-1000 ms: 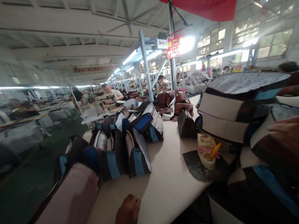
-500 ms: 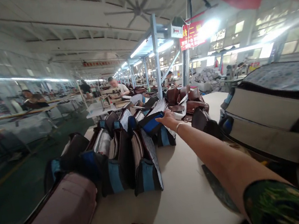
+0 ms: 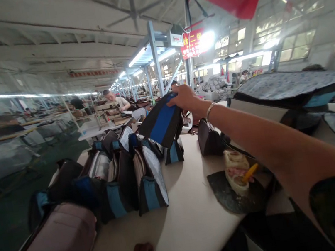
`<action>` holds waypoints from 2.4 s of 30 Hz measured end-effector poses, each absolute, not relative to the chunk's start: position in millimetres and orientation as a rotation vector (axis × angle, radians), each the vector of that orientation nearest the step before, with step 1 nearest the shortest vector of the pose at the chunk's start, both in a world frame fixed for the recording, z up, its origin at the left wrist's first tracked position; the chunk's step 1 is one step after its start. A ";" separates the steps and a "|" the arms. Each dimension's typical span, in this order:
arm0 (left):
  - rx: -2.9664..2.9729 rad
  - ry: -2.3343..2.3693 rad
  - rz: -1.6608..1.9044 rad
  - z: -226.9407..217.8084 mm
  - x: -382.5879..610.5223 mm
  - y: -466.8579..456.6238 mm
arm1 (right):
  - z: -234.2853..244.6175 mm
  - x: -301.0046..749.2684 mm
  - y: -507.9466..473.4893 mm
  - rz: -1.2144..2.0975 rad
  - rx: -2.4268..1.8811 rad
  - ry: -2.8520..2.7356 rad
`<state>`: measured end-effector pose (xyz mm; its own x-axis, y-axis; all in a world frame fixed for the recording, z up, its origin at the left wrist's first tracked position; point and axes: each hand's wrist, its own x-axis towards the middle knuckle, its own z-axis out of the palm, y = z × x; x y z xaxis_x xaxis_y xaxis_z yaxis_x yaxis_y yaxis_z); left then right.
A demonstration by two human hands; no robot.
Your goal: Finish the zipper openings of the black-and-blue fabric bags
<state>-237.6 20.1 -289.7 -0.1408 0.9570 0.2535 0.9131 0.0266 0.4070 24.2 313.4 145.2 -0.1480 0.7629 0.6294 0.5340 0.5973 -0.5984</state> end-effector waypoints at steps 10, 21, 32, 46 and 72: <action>1.676 1.949 1.547 -114.1 -145.0 -18.2 | 111.5 115.4 96.8 0.812 -0.424 -2.461; 1.967 1.010 0.874 -14.8 -84.0 -58.7 | 5.0 137.8 -24.5 0.971 -0.250 -2.560; 1.688 1.075 0.500 16.5 -60.5 -27.7 | -0.6 176.7 4.1 1.190 -0.693 -2.345; 1.535 0.963 0.405 24.7 -46.6 -24.4 | 2.5 172.4 -1.6 1.692 -0.669 -1.983; 2.122 1.068 0.554 18.1 -46.9 -25.1 | -13.1 164.8 -5.9 1.217 -0.731 -2.073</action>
